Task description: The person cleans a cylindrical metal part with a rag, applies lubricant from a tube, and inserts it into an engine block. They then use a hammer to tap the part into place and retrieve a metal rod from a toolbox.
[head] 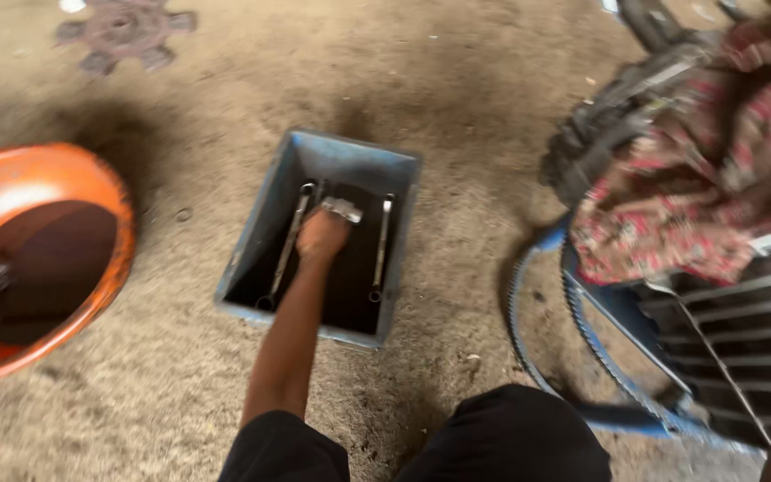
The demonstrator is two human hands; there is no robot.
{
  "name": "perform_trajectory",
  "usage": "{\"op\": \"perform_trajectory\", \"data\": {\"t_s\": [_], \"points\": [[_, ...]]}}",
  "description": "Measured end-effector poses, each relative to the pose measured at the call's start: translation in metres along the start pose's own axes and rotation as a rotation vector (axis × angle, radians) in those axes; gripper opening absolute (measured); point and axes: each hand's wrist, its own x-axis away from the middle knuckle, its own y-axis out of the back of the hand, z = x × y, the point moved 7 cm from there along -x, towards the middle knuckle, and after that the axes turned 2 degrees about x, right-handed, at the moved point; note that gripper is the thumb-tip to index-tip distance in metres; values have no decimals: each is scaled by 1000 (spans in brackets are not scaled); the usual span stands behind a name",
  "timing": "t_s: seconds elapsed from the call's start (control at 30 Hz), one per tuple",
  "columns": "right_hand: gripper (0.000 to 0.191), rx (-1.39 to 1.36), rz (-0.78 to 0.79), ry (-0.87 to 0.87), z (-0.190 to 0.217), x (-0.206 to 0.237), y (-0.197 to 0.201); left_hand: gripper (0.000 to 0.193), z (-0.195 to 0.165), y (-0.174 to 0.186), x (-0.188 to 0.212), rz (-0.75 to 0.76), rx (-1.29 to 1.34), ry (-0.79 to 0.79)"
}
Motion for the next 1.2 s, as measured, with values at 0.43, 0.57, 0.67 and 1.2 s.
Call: {"op": "perform_trajectory", "data": {"t_s": [0.43,0.57,0.67,1.2], "points": [[14,145,135,19,41,179,65,79,38,-29,45,475,-2,464],[17,-207,447,70,45,190,42,64,-63,65,27,-66,471,203],[35,-219,377,247,67,187,44,53,-177,155,35,-247,890,-175],[17,-752,-1281,-371,-152,344,246,40,-529,231,249,197,760,-1219]]}}
